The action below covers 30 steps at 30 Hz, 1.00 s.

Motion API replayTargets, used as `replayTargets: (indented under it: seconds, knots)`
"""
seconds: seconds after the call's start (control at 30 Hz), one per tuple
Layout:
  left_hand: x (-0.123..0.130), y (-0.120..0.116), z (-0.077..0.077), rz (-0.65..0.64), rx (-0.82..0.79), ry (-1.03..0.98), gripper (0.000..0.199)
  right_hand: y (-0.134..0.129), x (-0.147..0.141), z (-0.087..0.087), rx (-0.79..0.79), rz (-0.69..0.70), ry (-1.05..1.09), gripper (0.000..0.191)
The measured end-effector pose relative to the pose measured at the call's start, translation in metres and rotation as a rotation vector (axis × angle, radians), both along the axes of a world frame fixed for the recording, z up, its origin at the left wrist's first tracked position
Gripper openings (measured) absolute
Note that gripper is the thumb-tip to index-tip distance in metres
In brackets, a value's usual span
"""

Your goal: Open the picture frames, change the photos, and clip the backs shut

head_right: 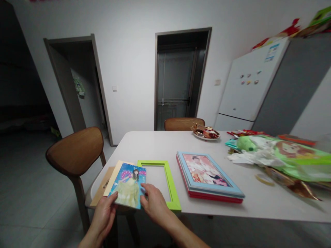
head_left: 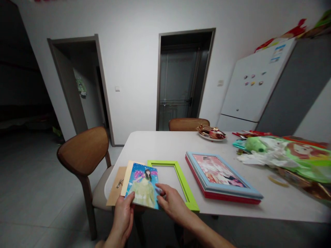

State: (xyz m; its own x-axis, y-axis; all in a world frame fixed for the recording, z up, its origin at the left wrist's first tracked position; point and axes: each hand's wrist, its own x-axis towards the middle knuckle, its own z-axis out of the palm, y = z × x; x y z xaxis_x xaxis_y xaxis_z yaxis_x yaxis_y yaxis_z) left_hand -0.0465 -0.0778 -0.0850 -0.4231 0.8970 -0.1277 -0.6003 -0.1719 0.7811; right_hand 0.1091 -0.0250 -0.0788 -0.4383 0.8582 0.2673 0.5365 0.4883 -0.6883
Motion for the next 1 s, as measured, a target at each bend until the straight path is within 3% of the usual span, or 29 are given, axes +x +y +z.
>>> replayTargets:
  seconds: [0.2, 0.4, 0.53, 0.63, 0.77, 1.0]
  knots:
    - [0.005, 0.000, -0.009, 0.039, 0.001, 0.118, 0.040, -0.005, -0.008, 0.001, -0.057, 0.036, 0.131, 0.042]
    - [0.020, -0.003, 0.014, 0.090, -0.021, 0.644, 0.026, -0.008, -0.007, 0.022, -0.196, 0.078, 0.289, 0.044]
    - [0.046, -0.005, 0.034, 0.048, 0.148, 1.013, 0.036, -0.009, 0.001, 0.044, -0.362, 0.103, 0.524, 0.052]
    - [0.062, -0.005, 0.039, -0.005, 0.324, 1.303, 0.053, -0.012, 0.006, 0.055, -0.546, 0.136, 0.773, 0.055]
    - [0.071, -0.004, 0.036, -0.083, 0.348, 1.551, 0.072, -0.011, 0.013, 0.058, -0.664, 0.087, 1.001, 0.051]
    - [0.068, 0.001, 0.018, -0.233, 0.341, 1.644, 0.062, 0.003, 0.027, 0.039, -0.738, -0.118, 0.987, 0.043]
